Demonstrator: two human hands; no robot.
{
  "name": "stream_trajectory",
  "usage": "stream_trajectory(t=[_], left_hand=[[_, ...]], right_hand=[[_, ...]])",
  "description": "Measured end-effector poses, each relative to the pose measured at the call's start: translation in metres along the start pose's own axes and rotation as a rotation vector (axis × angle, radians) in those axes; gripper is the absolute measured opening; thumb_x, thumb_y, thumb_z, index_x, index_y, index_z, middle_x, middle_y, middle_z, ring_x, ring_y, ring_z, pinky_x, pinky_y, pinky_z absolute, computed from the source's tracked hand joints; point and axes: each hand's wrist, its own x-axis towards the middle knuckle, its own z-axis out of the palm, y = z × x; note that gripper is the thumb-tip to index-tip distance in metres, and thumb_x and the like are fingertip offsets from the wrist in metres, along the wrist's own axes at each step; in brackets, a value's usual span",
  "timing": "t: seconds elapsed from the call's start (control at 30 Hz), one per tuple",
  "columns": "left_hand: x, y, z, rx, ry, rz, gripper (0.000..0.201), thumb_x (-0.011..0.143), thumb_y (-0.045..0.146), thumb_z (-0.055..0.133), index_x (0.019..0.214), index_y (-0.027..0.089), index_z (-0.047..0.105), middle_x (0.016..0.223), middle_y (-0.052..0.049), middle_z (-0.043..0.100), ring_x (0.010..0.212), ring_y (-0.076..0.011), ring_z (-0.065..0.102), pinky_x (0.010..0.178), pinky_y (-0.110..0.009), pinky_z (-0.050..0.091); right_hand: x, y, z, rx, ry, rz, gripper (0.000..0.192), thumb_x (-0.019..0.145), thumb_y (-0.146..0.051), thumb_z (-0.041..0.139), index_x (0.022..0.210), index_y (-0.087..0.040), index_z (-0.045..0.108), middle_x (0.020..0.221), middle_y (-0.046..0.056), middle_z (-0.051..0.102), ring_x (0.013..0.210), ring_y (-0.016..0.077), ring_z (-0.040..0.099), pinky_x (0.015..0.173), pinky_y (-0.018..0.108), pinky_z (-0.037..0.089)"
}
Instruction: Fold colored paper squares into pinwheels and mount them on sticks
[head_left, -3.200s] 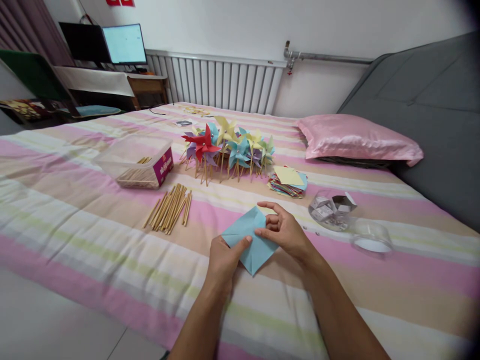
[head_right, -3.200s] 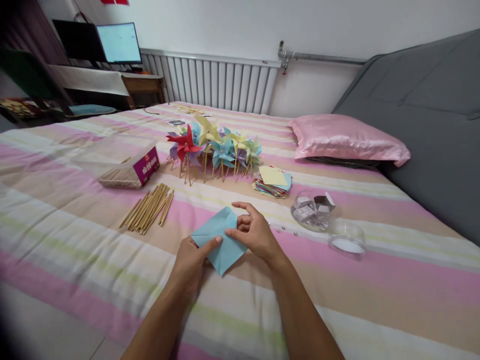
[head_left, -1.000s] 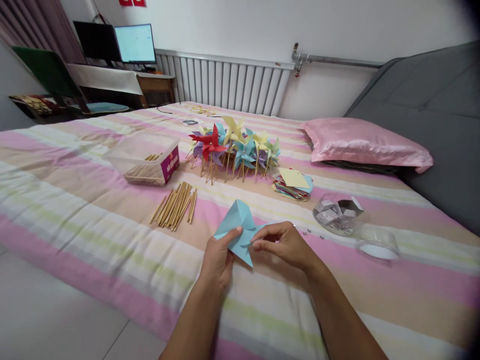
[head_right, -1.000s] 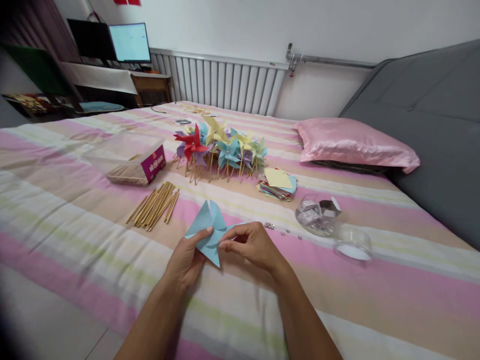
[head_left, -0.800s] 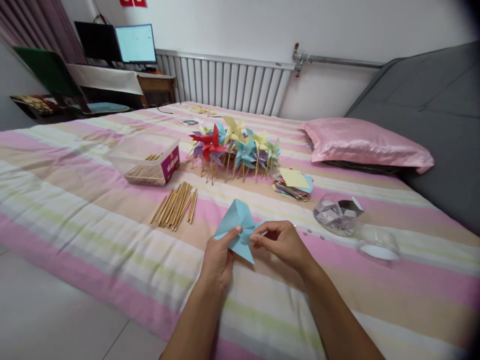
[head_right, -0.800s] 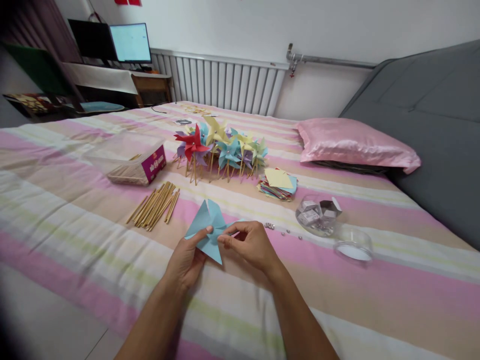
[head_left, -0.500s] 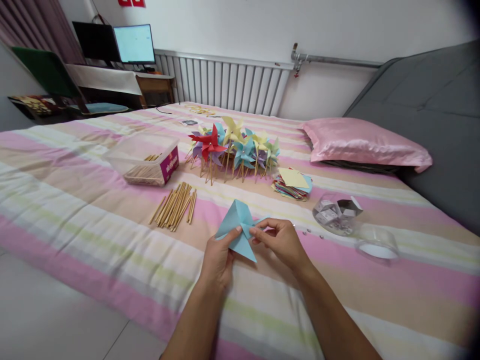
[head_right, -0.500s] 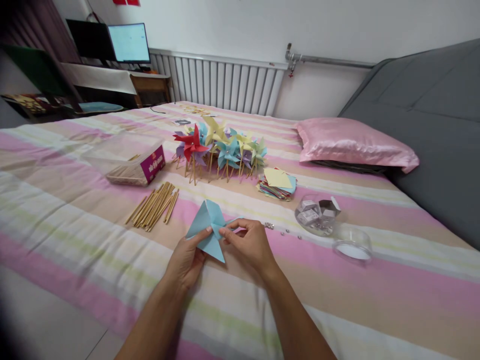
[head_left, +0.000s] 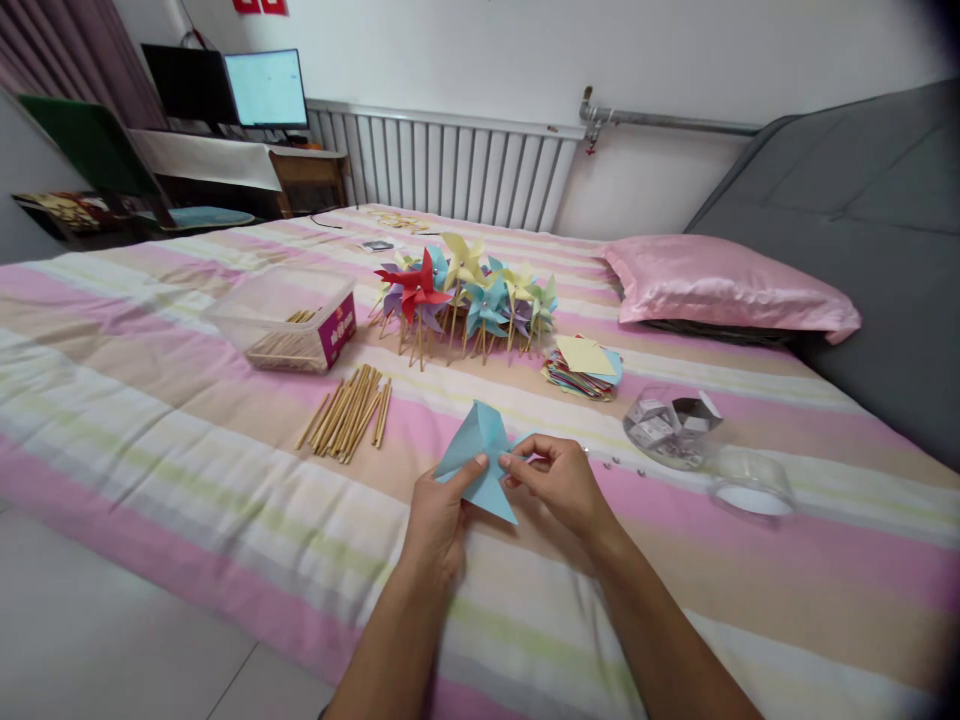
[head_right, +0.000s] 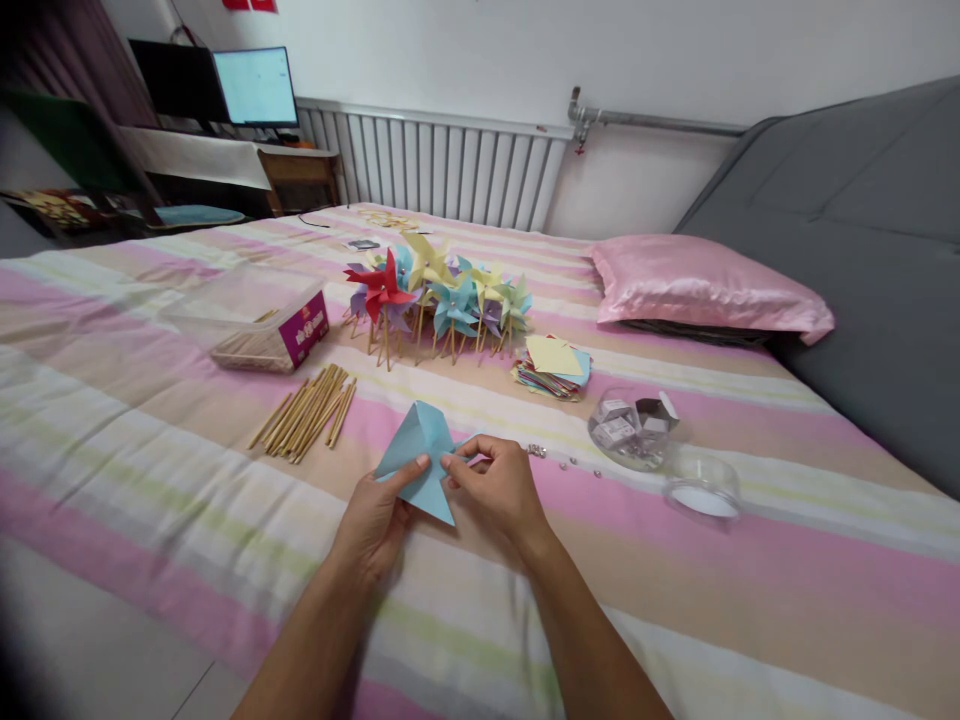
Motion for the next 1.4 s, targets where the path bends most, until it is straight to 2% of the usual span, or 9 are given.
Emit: stream_trajectory(t=[0.43,0.53,0.67,0.73,0.8,0.93,1.07,1.23,1.4], left_hand=[[0.002,-0.003,0.001,0.016,0.03,0.0,0.027,0.055,0.021,0.082,0.077,0.008,0.07,0.071,-0.007,0.072,0.062,-0.0155,0.064,0.062,-0.026,0.051],[0.002,-0.002,0.002,-0.019,0.06,0.025,0.025,0.055,0.02,0.082,0.074,0.009,0.069,0.07,-0.006,0.072,0.061,-0.0149,0.064,0.061,-0.026,0.051],[0.001,-0.001,0.002,-0.062,0.086,0.047,0.025,0.055,0.019,0.081,0.075,0.009,0.07,0.071,-0.006,0.072,0.063,-0.0153,0.064,0.063,-0.025,0.051],[0.001,-0.002,0.002,-0.061,0.068,0.049,0.026,0.056,0.02,0.081,0.077,0.009,0.07,0.073,-0.007,0.072,0.066,-0.0162,0.065,0.066,-0.026,0.051],[0.001,-0.003,0.002,-0.061,0.055,0.054,0.026,0.057,0.021,0.081,0.078,0.01,0.071,0.075,-0.007,0.073,0.068,-0.0166,0.066,0.069,-0.027,0.051],[0.001,-0.005,0.002,-0.059,0.05,0.054,0.026,0.056,0.02,0.081,0.078,0.01,0.071,0.077,-0.007,0.073,0.069,-0.0166,0.066,0.069,-0.027,0.051],[-0.001,-0.005,0.003,-0.031,0.008,0.032,0.029,0.058,0.023,0.081,0.081,0.009,0.07,0.076,-0.008,0.073,0.069,-0.0177,0.066,0.07,-0.028,0.051],[-0.004,0.0,0.003,-0.013,-0.065,-0.015,0.027,0.06,0.024,0.079,0.081,0.01,0.07,0.069,-0.006,0.071,0.062,-0.0164,0.064,0.066,-0.027,0.049],[-0.006,0.006,0.002,0.031,-0.147,-0.051,0.025,0.067,0.034,0.073,0.074,0.01,0.07,0.064,-0.006,0.069,0.053,-0.0147,0.06,0.053,-0.024,0.044]], right_hand=[[-0.001,0.001,0.0,-0.023,-0.021,-0.04,0.02,0.071,-0.035,0.067,0.066,-0.017,0.059,0.06,0.004,0.065,0.061,0.0205,0.067,0.058,0.028,0.049],[-0.003,-0.001,0.004,0.056,0.02,-0.084,0.024,0.069,-0.035,0.07,0.075,-0.019,0.053,0.072,0.003,0.066,0.063,0.0189,0.067,0.059,0.028,0.051],[-0.006,-0.005,0.012,0.214,0.127,-0.112,0.053,0.065,-0.033,0.075,0.106,-0.023,0.042,0.085,0.002,0.067,0.069,0.0177,0.067,0.064,0.029,0.052],[-0.007,-0.006,0.016,0.276,0.139,-0.081,0.072,0.064,-0.033,0.076,0.122,-0.024,0.034,0.082,0.001,0.067,0.07,0.0179,0.066,0.067,0.03,0.052],[-0.007,-0.005,0.019,0.329,0.142,-0.03,0.082,0.062,-0.033,0.077,0.129,-0.022,0.031,0.078,0.0,0.066,0.071,0.0179,0.065,0.068,0.031,0.052],[-0.006,-0.002,0.023,0.403,0.17,0.049,0.077,0.061,-0.034,0.077,0.125,-0.018,0.038,0.073,-0.001,0.063,0.068,0.0154,0.06,0.066,0.027,0.049],[-0.005,0.002,0.023,0.415,0.175,0.041,0.071,0.061,-0.032,0.077,0.122,-0.019,0.043,0.07,-0.004,0.06,0.063,0.0129,0.056,0.062,0.026,0.047],[-0.002,0.0,0.012,0.46,0.155,0.106,0.068,0.06,-0.031,0.077,0.12,-0.021,0.047,0.068,-0.006,0.057,0.059,0.0105,0.054,0.061,0.024,0.045],[0.001,-0.003,-0.01,0.52,-0.047,0.258,0.068,0.058,-0.028,0.077,0.119,-0.022,0.049,0.071,-0.005,0.058,0.059,0.0107,0.055,0.058,0.023,0.044]])
